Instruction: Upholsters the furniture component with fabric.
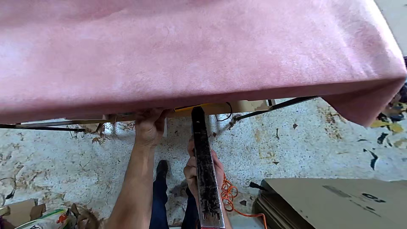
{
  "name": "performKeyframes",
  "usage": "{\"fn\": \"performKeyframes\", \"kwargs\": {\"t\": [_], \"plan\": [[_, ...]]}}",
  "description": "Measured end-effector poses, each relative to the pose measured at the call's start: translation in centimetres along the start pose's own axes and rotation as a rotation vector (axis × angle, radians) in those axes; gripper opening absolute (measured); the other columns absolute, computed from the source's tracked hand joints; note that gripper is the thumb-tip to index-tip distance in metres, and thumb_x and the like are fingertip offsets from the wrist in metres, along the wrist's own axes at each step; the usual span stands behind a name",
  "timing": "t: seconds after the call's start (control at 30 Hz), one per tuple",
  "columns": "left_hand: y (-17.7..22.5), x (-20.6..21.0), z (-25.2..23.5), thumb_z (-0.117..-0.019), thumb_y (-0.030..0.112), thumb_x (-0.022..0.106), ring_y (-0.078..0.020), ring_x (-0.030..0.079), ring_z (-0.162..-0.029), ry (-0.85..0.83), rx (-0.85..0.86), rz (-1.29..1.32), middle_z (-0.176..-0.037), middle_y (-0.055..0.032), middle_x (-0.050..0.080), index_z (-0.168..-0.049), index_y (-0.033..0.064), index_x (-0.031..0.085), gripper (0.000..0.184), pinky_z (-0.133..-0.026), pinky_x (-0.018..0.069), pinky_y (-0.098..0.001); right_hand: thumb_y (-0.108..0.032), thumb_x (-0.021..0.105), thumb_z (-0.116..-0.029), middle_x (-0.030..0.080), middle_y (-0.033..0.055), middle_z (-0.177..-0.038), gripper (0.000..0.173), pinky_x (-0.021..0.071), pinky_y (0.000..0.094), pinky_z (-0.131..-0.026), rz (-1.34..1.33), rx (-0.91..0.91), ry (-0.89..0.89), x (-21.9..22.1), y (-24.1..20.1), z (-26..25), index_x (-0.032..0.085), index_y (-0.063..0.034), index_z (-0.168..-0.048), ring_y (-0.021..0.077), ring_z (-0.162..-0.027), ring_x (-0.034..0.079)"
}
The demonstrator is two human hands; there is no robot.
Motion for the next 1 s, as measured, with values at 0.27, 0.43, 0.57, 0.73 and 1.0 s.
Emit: {"fn": "performKeyframes", "kwargs": {"t": [0.27, 0.43, 0.57, 0.73, 1.0], "plan": [[0.5, -1.4, -1.6, -0.0826, -0.004, 0.077, -0.0162, 0.073, -0.094, -0.018, 0.198, -0.199, -0.102, -0.0016, 0.075, -0.109, 0.0164, 0.069, 0.034, -0.087, 0.0626, -0.0394, -0.025, 0.06, -0.1004, 0.069, 0.0084, -0.084, 0.032, 0.0581, 0.0239, -0.059, -0.024, 0.015, -0.048, -0.6, 0.8, -0.8, 0.061, -0.0008, -0.12, 0.0145, -0.062, 0.069], [0.7, -1.9, -1.9, -0.0833, -0.005, 0.076, -0.0152, 0.073, -0.093, -0.044, 0.173, -0.213, -0.101, -0.0017, 0.076, -0.106, 0.0158, 0.072, 0.031, -0.087, 0.0623, -0.0384, -0.021, 0.06, -0.1002, 0.067, 0.008, -0.088, 0.03, 0.0571, 0.0218, -0.057, -0.05, 0.006, -0.064, -1.8, 1.1, -1.4, 0.06, -0.001, -0.122, 0.0126, -0.061, 0.067], [0.8, -2.3, -2.2, -0.082, -0.004, 0.078, -0.0128, 0.073, -0.094, -0.045, 0.185, -0.224, -0.101, 0.0009, 0.076, -0.105, 0.0176, 0.072, 0.032, -0.088, 0.0621, -0.0365, -0.026, 0.062, -0.0995, 0.069, 0.008, -0.086, 0.033, 0.0575, 0.0228, -0.057, -0.031, 0.018, -0.037, -0.5, 3.4, -2.0, 0.061, -0.0014, -0.122, 0.0135, -0.062, 0.068], [0.9, -2.0, -2.3, -0.0798, -0.006, 0.078, -0.0128, 0.073, -0.096, -0.027, 0.137, -0.216, -0.103, 0.0007, 0.075, -0.107, 0.0163, 0.07, 0.037, -0.088, 0.0618, -0.0362, -0.025, 0.062, -0.0988, 0.072, 0.0097, -0.083, 0.028, 0.0581, 0.0253, -0.057, -0.014, 0.044, -0.027, 0.6, 6.2, -3.2, 0.067, -0.0017, -0.113, 0.0158, -0.063, 0.07], [6.2, -6.2, -0.9, -0.0893, 0.008, 0.071, -0.018, 0.068, -0.111, -0.148, -0.011, -0.089, -0.113, -0.0008, 0.074, -0.113, 0.0186, 0.072, 0.026, -0.103, 0.0542, -0.0452, -0.019, 0.062, -0.0983, 0.072, 0.0081, -0.079, 0.022, 0.0599, 0.0247, -0.058, -0.025, 0.046, -0.009, 0.4, 11.0, -4.3, 0.068, -0.0014, -0.11, 0.0144, -0.062, 0.071]]}}
Point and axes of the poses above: each hand's wrist, its own z-axis away from the middle knuckle, its own x-axis out of the palm, y = z × x, the point moved 3 cm from there along -z, towards the middle knuckle
